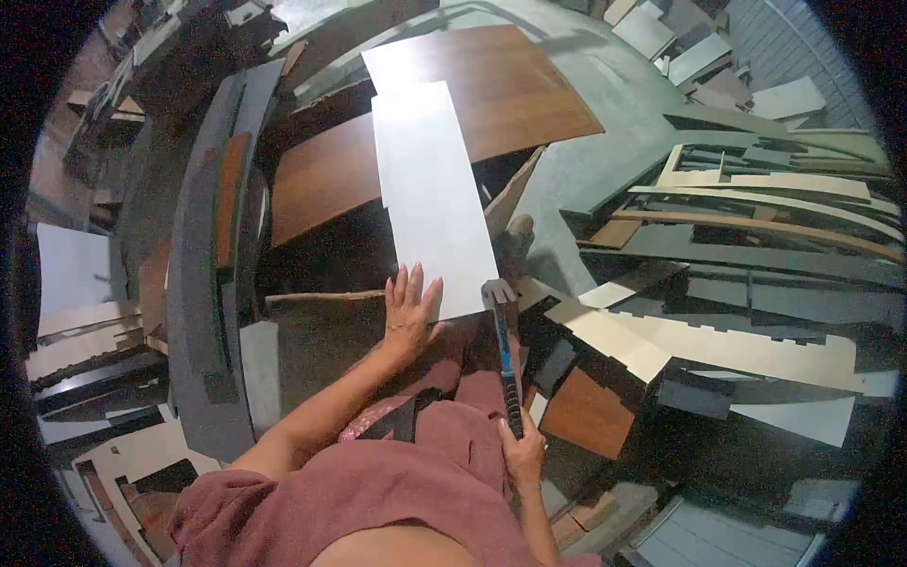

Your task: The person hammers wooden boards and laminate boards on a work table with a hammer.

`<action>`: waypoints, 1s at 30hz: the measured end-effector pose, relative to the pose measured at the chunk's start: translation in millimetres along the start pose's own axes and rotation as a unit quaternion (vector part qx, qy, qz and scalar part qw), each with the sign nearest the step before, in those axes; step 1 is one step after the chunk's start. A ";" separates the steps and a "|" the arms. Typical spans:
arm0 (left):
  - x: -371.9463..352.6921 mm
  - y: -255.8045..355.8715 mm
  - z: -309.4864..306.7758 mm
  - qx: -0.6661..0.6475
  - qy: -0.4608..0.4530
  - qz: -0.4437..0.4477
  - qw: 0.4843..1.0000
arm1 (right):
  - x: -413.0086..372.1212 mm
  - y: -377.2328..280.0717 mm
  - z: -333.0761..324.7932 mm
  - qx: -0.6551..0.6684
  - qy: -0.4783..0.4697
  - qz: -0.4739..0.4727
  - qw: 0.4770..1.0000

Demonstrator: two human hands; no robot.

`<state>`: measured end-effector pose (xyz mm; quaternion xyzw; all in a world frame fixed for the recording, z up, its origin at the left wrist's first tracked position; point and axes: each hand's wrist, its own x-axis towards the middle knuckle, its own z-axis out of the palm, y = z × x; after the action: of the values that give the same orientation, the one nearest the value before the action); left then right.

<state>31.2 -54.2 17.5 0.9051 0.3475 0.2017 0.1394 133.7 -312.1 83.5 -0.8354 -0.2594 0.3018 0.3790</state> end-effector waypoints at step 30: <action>-25.9 -18.1 -23.8 -0.583 -0.029 -0.371 0.722 | 142.7 -176.8 154.7 -0.051 -0.124 -0.278 0.951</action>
<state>-7.7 -56.2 24.3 0.4495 0.4650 0.2706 0.7131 86.6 -41.6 97.2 -0.7048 -0.5413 0.2717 0.3693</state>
